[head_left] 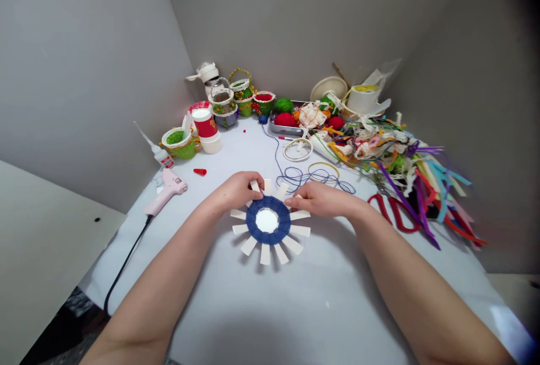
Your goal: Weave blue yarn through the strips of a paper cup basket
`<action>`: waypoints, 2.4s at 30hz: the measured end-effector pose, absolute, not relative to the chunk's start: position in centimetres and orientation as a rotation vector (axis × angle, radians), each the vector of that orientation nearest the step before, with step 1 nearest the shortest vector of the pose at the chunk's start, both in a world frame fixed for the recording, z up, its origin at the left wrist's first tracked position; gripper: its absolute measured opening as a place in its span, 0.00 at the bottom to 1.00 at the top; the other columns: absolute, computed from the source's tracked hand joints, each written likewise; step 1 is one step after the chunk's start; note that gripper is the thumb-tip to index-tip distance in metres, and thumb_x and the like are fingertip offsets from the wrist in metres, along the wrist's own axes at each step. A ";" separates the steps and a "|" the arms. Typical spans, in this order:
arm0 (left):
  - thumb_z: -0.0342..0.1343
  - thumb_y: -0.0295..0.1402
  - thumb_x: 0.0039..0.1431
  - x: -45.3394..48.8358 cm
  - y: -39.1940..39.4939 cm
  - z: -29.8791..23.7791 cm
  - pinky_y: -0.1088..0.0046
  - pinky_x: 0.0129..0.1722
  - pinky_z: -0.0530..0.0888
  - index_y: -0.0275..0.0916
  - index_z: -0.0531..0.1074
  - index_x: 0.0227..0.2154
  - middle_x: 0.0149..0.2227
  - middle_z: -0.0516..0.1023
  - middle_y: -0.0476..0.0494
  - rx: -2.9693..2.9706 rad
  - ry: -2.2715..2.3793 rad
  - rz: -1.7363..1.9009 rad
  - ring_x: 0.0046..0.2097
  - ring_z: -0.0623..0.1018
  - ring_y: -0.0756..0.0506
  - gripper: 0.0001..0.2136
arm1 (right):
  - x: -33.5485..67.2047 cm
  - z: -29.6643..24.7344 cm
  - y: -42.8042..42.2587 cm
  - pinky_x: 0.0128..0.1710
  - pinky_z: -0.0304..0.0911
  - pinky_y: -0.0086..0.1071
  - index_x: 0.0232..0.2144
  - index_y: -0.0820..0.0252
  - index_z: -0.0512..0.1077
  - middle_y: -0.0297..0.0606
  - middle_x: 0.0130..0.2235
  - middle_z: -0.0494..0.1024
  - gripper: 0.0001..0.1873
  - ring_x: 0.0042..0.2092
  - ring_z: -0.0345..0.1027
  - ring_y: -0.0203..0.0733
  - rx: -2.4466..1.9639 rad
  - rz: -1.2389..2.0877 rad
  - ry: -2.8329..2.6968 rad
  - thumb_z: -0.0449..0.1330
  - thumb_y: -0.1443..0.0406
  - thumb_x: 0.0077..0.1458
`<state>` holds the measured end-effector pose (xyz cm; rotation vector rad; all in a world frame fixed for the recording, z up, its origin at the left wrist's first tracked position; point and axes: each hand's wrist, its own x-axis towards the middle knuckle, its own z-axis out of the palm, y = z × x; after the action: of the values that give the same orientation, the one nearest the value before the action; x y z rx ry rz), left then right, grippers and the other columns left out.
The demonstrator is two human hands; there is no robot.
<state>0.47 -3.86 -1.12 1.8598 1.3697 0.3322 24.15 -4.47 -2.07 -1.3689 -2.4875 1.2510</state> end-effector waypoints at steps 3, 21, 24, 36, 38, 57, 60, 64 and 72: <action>0.57 0.34 0.45 0.1 -3.8 -1.0 0.76 0.27 0.65 0.38 0.74 0.31 0.23 0.71 0.51 1.882 1.349 0.281 0.26 0.70 0.51 0.09 | 24.1 -2.6 -4.2 0.24 0.49 0.27 0.20 0.62 0.68 0.31 0.21 0.63 0.24 0.24 0.51 0.32 -1.294 1.295 -2.465 0.51 0.49 0.54; 0.57 0.31 0.45 1.9 -5.5 0.2 0.78 0.25 0.64 0.39 0.73 0.36 0.24 0.68 0.52 1.975 1.048 0.178 0.27 0.68 0.51 0.12 | 24.0 0.0 -5.3 0.27 0.53 0.27 0.28 0.61 0.71 0.31 0.24 0.65 0.24 0.26 0.55 0.33 -1.146 1.400 -2.553 0.50 0.47 0.56; 0.57 0.32 0.45 1.4 -5.1 0.0 0.78 0.25 0.64 0.40 0.72 0.36 0.25 0.69 0.52 1.955 1.139 0.179 0.26 0.69 0.51 0.12 | 25.0 0.5 -4.8 0.28 0.54 0.28 0.28 0.62 0.71 0.34 0.26 0.69 0.24 0.28 0.59 0.36 -1.226 1.241 -2.516 0.48 0.49 0.58; 0.58 0.34 0.45 0.7 -4.6 -0.5 0.77 0.24 0.64 0.40 0.72 0.36 0.25 0.70 0.52 1.920 1.299 0.208 0.26 0.69 0.50 0.13 | 24.1 2.0 -6.7 0.28 0.49 0.30 0.24 0.60 0.70 0.35 0.23 0.69 0.22 0.27 0.58 0.36 -1.270 0.759 -2.569 0.49 0.51 0.59; 0.57 0.34 0.45 0.4 -4.5 -0.2 0.77 0.25 0.65 0.40 0.72 0.36 0.25 0.70 0.52 1.907 1.308 0.237 0.26 0.70 0.50 0.12 | 24.3 1.7 -6.4 0.28 0.49 0.30 0.23 0.60 0.69 0.35 0.23 0.69 0.25 0.27 0.58 0.36 -1.311 0.815 -2.541 0.48 0.48 0.58; 0.61 0.36 0.44 -0.3 -4.7 0.8 0.76 0.32 0.69 0.38 0.70 0.42 0.35 0.77 0.47 1.870 1.085 0.110 0.35 0.75 0.48 0.20 | 23.3 -1.2 -5.7 0.24 0.48 0.27 0.21 0.61 0.66 0.29 0.21 0.59 0.18 0.24 0.50 0.31 -1.168 1.429 -2.597 0.52 0.55 0.54; 0.61 0.35 0.44 1.0 -5.6 1.0 0.76 0.31 0.68 0.40 0.70 0.43 0.36 0.77 0.48 1.931 1.024 0.094 0.35 0.74 0.48 0.20 | 22.9 -0.7 -6.4 0.24 0.48 0.27 0.21 0.61 0.65 0.29 0.21 0.59 0.17 0.24 0.50 0.31 -1.150 1.441 -2.627 0.51 0.56 0.55; 0.58 0.30 0.44 2.5 -6.3 0.8 0.77 0.28 0.65 0.39 0.72 0.38 0.31 0.75 0.50 2.032 1.081 0.107 0.31 0.72 0.49 0.14 | 22.7 -0.5 -6.5 0.24 0.48 0.27 0.20 0.61 0.66 0.29 0.21 0.60 0.19 0.24 0.50 0.31 -1.121 1.419 -2.632 0.51 0.55 0.55; 0.58 0.31 0.44 1.6 -5.4 -0.2 0.77 0.28 0.65 0.39 0.71 0.32 0.29 0.73 0.52 1.977 1.195 0.259 0.30 0.72 0.50 0.10 | 24.7 0.5 -5.1 0.28 0.54 0.28 0.27 0.61 0.69 0.33 0.26 0.69 0.22 0.29 0.59 0.35 -1.207 1.262 -2.537 0.49 0.49 0.58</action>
<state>1.60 -5.40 -0.17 1.9772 1.1949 0.2589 24.71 -5.08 0.54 -1.2073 -2.5371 1.2618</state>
